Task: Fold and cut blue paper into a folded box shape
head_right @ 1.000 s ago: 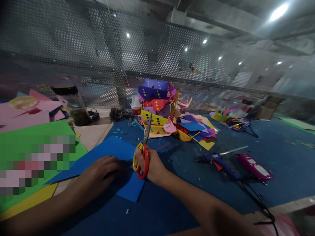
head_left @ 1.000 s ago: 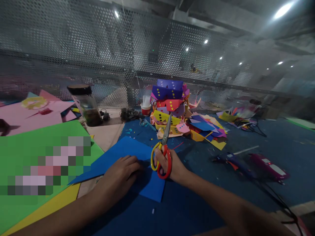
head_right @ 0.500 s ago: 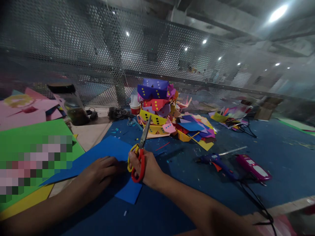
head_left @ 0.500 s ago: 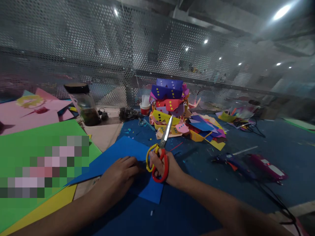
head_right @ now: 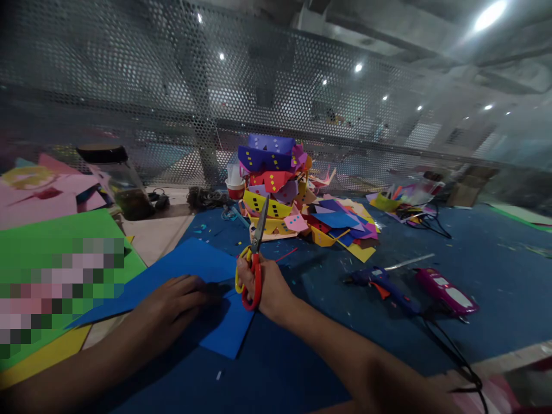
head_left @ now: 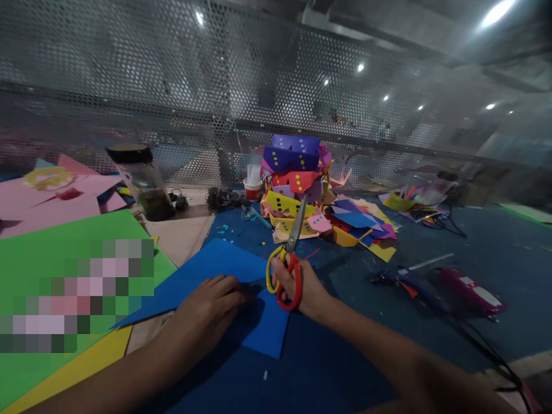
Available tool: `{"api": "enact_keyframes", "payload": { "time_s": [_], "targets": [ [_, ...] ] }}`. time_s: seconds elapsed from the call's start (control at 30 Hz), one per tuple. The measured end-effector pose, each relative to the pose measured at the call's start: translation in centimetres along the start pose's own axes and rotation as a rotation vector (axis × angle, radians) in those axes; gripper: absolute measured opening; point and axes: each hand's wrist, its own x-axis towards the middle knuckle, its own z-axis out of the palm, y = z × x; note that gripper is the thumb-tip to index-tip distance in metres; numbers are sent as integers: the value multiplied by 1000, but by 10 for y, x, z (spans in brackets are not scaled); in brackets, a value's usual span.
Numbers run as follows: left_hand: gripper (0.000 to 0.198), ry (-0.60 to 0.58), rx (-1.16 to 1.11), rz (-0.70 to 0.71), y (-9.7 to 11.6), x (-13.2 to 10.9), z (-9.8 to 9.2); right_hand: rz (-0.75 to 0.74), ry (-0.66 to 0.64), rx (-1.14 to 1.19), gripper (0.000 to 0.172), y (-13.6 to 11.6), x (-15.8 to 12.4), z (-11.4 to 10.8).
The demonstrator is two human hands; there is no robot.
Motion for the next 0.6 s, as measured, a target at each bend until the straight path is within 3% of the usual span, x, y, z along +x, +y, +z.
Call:
{"api": "enact_keyframes", "payload": {
  "time_s": [0.33,0.6],
  "targets": [
    [32,-2,21,-19,3,1,-2,-19,-56,-3,39,-3,-2,-3],
    [33,-9,9,-9,1,0,0,-17,-39,-60,45,-3,-2,-5]
  ]
}}
